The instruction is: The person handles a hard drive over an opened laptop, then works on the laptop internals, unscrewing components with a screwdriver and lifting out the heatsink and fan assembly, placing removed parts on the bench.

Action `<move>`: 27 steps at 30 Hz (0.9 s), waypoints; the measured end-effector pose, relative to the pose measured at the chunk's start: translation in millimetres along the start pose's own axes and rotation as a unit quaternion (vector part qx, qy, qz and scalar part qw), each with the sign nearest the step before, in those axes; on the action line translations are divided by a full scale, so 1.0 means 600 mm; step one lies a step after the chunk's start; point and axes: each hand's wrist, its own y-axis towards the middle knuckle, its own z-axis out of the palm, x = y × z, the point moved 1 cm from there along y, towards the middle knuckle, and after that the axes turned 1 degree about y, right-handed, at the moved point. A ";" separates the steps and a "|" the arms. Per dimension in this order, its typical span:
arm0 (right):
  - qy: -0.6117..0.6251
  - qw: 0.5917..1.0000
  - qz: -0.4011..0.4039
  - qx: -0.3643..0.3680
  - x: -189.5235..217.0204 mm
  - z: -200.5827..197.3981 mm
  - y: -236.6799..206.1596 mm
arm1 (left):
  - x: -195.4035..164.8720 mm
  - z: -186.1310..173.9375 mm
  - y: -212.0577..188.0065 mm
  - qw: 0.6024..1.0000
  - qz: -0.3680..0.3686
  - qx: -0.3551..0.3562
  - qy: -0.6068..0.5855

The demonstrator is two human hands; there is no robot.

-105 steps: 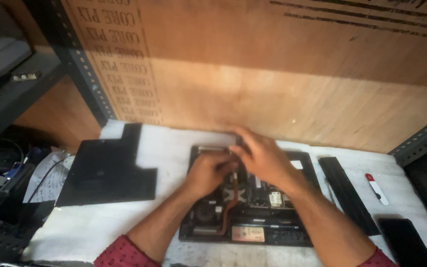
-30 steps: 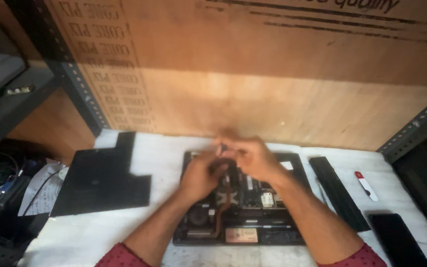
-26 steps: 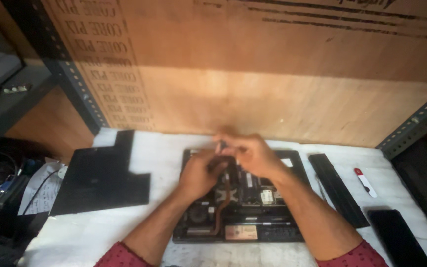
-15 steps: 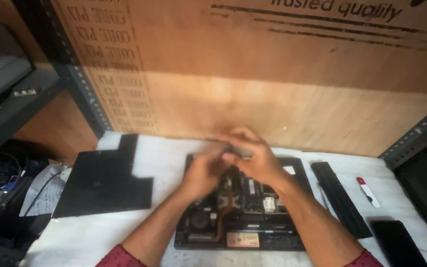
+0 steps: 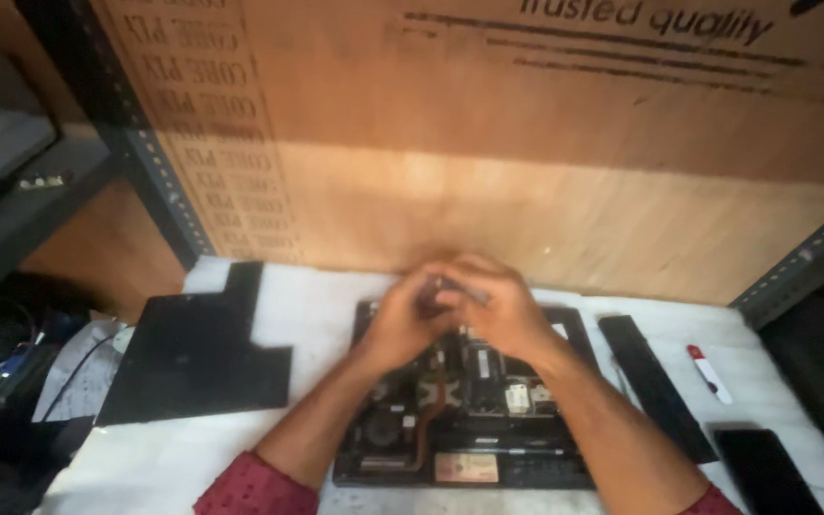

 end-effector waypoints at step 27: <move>-0.131 0.991 0.017 0.010 -0.004 -0.006 0.000 | 0.004 0.009 -0.021 0.999 0.008 0.035 0.030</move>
